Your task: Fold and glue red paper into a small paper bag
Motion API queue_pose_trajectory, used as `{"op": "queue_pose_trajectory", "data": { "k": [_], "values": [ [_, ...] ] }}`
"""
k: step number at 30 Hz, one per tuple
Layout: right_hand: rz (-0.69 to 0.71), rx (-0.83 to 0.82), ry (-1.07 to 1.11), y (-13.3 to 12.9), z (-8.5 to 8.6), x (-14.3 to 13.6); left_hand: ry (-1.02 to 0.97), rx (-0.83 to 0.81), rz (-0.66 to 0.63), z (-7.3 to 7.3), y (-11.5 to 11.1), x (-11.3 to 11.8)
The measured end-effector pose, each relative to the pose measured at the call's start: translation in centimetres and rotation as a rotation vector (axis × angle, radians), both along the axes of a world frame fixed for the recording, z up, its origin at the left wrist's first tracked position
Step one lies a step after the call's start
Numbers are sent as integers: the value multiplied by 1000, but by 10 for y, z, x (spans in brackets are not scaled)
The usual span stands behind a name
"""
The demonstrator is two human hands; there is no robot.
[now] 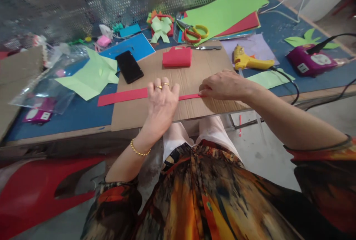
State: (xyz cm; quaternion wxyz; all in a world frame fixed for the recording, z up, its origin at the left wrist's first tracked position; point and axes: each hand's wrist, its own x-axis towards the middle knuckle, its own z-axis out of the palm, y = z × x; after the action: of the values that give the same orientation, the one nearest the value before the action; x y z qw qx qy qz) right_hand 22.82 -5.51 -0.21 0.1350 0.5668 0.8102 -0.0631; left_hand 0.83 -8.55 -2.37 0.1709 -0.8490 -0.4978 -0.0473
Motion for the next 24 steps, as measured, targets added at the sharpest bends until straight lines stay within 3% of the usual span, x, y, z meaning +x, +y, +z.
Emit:
{"op": "queue_pose_trajectory", "data": {
  "k": [5,9,13,16,19,24],
  "values": [
    [-13,39,-2,0,-5,0,123,3,-299,-13,-9,2],
    [-11,126,32,-6,-10,4,140,24,-315,-14,-16,-3],
    [-78,438,99,-37,-16,6,99,-11,-305,-16,-18,-4],
    [-8,596,241,-69,-32,-4,48,-44,-294,-15,-18,-2],
    [168,559,338,-90,-60,-24,58,-74,-270,-11,-19,-1],
    [67,521,340,-92,-91,-40,83,-72,-260,-8,-22,-2]
  ]
}}
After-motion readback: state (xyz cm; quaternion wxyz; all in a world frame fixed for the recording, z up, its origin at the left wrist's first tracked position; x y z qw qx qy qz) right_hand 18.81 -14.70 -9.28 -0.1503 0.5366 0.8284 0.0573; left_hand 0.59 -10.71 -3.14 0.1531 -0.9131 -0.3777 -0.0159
